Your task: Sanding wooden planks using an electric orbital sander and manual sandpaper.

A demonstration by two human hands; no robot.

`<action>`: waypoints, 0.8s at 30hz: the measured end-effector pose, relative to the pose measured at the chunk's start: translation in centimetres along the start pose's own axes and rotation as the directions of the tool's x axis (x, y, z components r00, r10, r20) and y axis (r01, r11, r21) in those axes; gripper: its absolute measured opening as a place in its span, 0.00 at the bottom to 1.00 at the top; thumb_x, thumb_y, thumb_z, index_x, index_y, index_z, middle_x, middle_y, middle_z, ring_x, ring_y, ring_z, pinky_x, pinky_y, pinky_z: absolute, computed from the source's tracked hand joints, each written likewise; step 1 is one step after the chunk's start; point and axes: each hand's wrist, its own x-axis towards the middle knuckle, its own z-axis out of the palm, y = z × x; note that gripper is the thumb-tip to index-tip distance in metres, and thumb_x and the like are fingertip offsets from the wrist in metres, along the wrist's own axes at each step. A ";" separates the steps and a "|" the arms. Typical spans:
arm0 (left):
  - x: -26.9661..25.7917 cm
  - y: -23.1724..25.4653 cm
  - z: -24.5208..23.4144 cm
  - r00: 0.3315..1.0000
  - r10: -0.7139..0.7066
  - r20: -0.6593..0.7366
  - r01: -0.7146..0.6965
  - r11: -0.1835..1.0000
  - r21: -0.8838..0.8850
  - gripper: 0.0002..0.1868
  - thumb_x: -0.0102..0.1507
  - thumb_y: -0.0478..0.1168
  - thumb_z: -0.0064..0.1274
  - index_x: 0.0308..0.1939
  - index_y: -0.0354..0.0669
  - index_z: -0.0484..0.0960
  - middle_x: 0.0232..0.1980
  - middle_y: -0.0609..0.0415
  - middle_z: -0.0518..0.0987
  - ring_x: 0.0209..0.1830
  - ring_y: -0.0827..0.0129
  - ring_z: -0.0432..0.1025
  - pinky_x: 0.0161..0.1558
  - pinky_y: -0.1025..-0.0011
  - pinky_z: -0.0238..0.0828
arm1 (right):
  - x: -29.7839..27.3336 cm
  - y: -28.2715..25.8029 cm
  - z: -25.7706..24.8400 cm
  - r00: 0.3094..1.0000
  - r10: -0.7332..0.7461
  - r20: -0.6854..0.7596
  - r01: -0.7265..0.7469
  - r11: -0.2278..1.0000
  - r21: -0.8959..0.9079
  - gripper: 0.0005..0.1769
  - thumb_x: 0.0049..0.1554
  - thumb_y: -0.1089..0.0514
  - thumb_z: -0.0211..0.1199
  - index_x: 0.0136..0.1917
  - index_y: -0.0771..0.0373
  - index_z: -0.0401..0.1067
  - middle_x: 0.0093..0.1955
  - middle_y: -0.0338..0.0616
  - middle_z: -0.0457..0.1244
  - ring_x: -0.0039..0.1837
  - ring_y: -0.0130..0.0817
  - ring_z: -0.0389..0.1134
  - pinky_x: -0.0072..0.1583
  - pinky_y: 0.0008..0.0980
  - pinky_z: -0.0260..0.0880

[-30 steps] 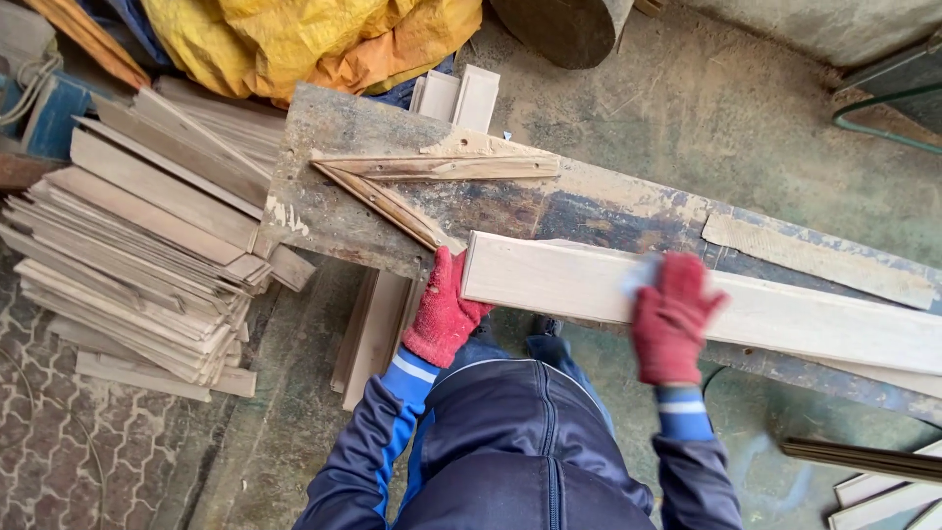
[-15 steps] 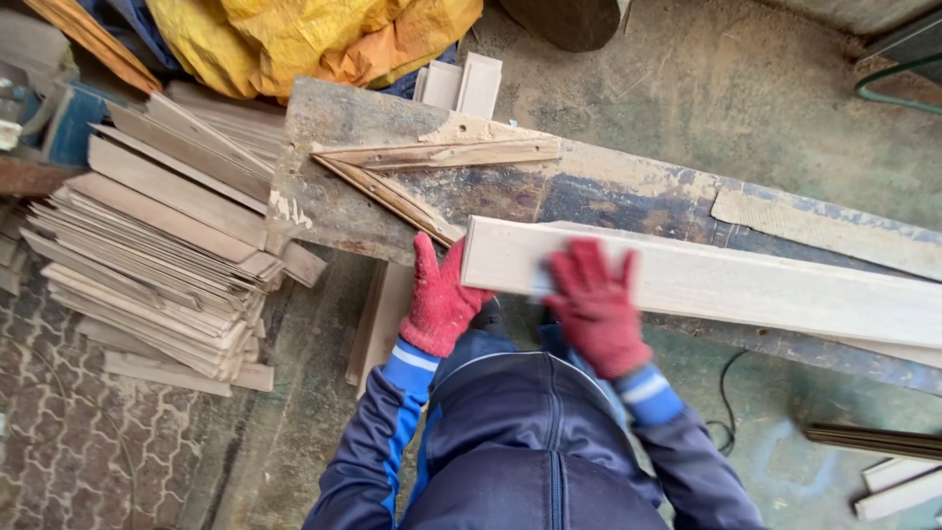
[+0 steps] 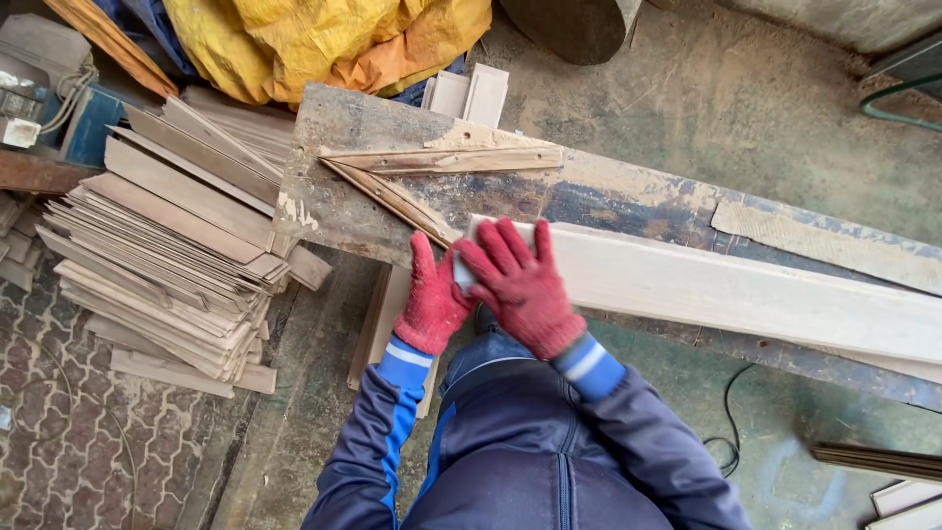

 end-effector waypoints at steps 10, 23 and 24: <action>-1.1 0.1 1.5 0.994 0.050 0.102 -0.049 0.999 -0.008 0.57 0.58 0.84 0.30 0.74 0.45 0.67 0.70 0.40 0.74 0.72 0.51 0.67 0.76 0.53 0.57 | -3.9 3.4 -1.4 0.997 0.066 0.036 -0.064 0.997 -0.041 0.38 0.58 0.32 0.58 0.77 0.48 0.63 0.77 0.55 0.56 0.79 0.58 0.53 0.77 0.74 0.39; -1.1 -0.8 1.0 0.982 0.113 -0.151 -0.086 0.981 0.173 0.47 0.58 0.77 0.44 0.68 0.49 0.74 0.62 0.45 0.81 0.62 0.56 0.76 0.65 0.52 0.73 | -9.7 13.5 -3.6 0.963 0.264 0.046 -0.261 0.963 -0.071 0.40 0.57 0.40 0.62 0.81 0.43 0.59 0.84 0.44 0.51 0.85 0.44 0.46 0.80 0.61 0.29; -1.4 -1.1 0.0 0.950 0.159 -0.267 -0.088 0.962 0.258 0.38 0.60 0.61 0.54 0.68 0.45 0.73 0.60 0.44 0.79 0.58 0.56 0.76 0.61 0.53 0.76 | -12.4 15.8 -3.7 0.914 0.401 0.060 -0.394 0.914 -0.101 0.36 0.63 0.38 0.51 0.83 0.44 0.56 0.84 0.50 0.50 0.85 0.49 0.44 0.80 0.62 0.25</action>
